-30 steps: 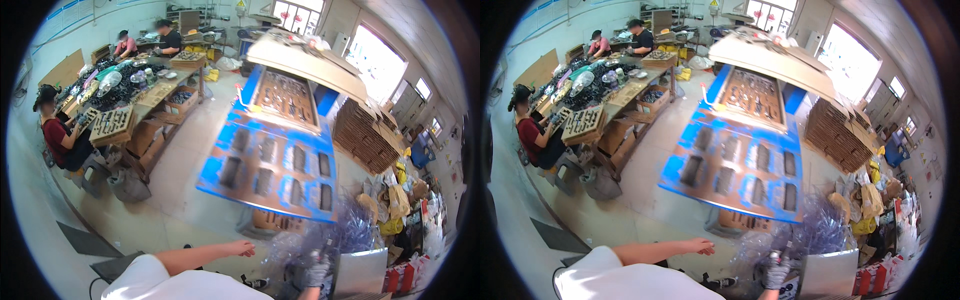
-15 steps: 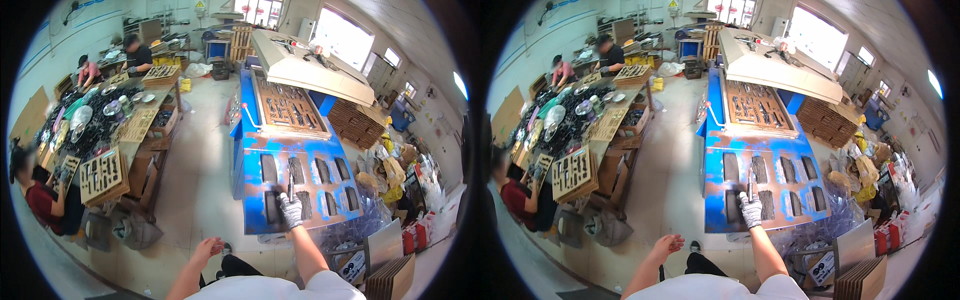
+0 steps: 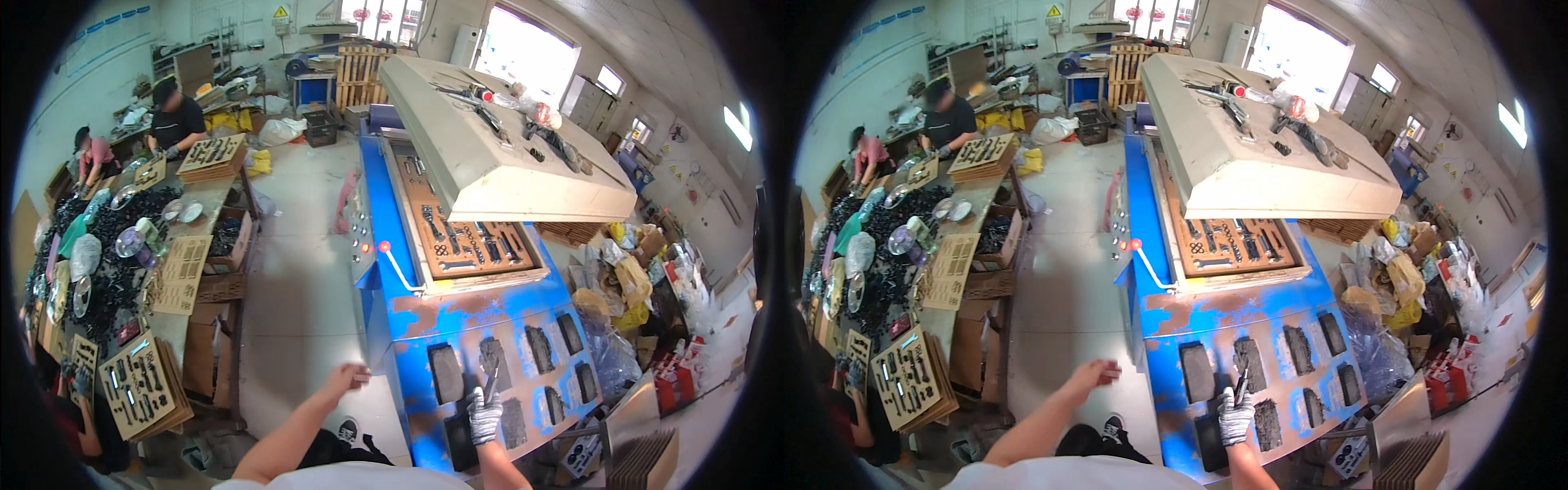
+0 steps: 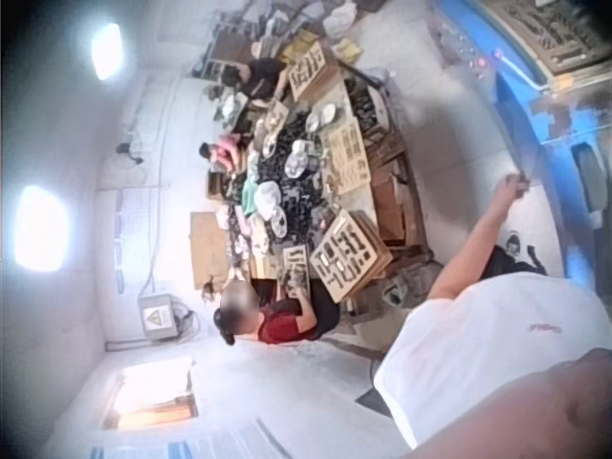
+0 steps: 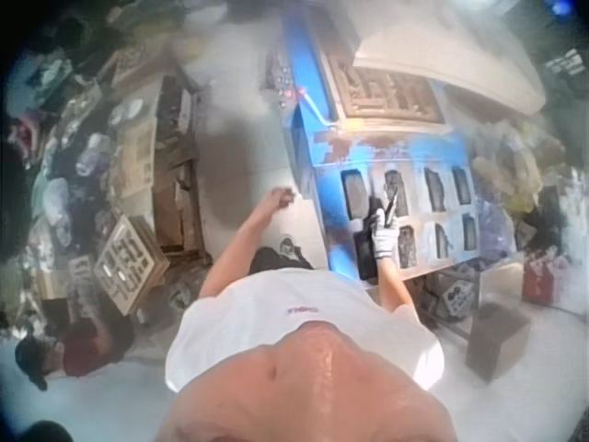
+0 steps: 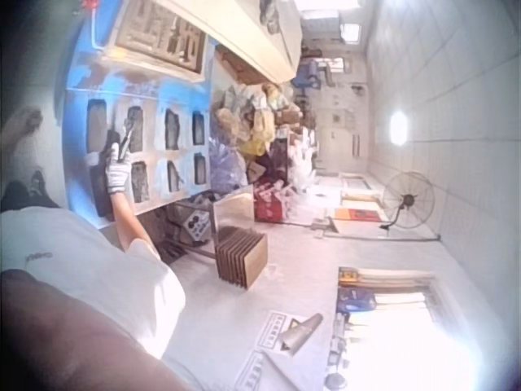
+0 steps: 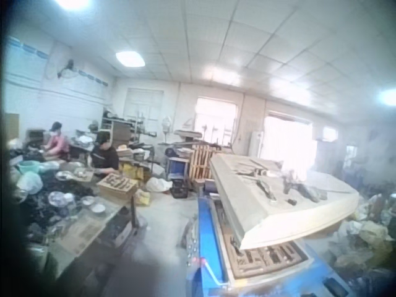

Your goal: The person repeatedly places a cardboard tool kit into a blue shrink-wrapping machine, closes the lid, and removes the wrapped kit. They then place the wrapped kit into a cardboard box and repeat the cycle with additional tool kits.

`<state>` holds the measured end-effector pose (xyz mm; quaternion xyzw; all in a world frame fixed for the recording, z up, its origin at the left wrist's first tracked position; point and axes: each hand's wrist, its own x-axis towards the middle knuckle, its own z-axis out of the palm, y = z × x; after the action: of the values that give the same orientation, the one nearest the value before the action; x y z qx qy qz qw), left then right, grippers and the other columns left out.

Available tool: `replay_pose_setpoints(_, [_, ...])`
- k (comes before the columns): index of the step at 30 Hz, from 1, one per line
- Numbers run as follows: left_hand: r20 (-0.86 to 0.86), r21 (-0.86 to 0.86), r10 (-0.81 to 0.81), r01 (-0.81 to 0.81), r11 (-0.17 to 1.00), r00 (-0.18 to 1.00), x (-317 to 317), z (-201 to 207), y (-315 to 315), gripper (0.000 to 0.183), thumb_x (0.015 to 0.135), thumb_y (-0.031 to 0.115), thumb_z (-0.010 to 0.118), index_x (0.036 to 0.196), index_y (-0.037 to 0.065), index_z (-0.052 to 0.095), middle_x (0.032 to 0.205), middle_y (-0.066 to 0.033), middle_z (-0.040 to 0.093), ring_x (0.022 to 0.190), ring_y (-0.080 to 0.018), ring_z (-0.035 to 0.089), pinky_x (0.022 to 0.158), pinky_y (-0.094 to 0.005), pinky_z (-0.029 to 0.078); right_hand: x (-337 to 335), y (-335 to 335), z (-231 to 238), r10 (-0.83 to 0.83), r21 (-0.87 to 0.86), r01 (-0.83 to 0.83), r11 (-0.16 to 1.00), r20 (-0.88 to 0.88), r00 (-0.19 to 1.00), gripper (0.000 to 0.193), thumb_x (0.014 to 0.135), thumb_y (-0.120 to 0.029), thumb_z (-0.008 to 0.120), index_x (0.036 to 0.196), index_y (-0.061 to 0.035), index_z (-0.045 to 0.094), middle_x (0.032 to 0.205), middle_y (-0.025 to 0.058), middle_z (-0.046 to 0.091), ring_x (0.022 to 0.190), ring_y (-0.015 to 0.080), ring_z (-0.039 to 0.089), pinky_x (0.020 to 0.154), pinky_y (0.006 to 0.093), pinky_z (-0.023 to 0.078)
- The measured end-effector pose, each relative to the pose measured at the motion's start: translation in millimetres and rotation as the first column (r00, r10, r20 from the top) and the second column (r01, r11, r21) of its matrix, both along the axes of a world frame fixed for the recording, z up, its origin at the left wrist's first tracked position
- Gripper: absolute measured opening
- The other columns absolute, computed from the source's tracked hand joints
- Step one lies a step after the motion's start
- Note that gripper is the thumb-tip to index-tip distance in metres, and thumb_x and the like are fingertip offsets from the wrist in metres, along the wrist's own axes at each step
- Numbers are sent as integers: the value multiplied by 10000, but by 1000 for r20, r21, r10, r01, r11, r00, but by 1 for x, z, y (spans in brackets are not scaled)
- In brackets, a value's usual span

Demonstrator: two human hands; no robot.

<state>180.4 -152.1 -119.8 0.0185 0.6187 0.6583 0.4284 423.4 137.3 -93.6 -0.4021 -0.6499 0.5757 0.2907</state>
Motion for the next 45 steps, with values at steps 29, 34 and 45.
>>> replay_pose_setpoints(29, [368, 479, -553, 357, 802, 748, -336, 46, 304, 712, 1044, 667, 368, 1213, 32, 642, 1175, -152, 708, 1077, -274, 691, 965, -429, 557, -287, 160, 14, -466, -404, 376, 834, -150, 872, 141, 945, -109, 673, 1053, -101, 582, 819, 45, 635, 620, 186, 652, 464, 305, 543])
replay_pose_setpoints(34, [505, 684, -248, -209, 699, 827, -389, 81, 367, 319, 1053, 407, 541, 1169, 131, 652, 1116, -39, 709, 1080, -193, 660, 887, -362, 550, -272, 146, 33, -502, -459, 384, 801, -166, 849, 136, 939, -97, 668, 1035, -105, 573, 801, 39, 618, 609, 180, 631, 463, 303, 529])
replay_pose_setpoints(45, [275, 703, -165, -81, 706, 947, -450, 138, 425, 261, 1051, 349, 554, 1156, 117, 610, 1073, -37, 680, 1022, -174, 664, 860, -346, 551, -267, 125, 57, -512, -521, 325, 789, -268, 816, 136, 925, -70, 658, 998, -115, 553, 762, 26, 581, 584, 168, 585, 460, 298, 498])
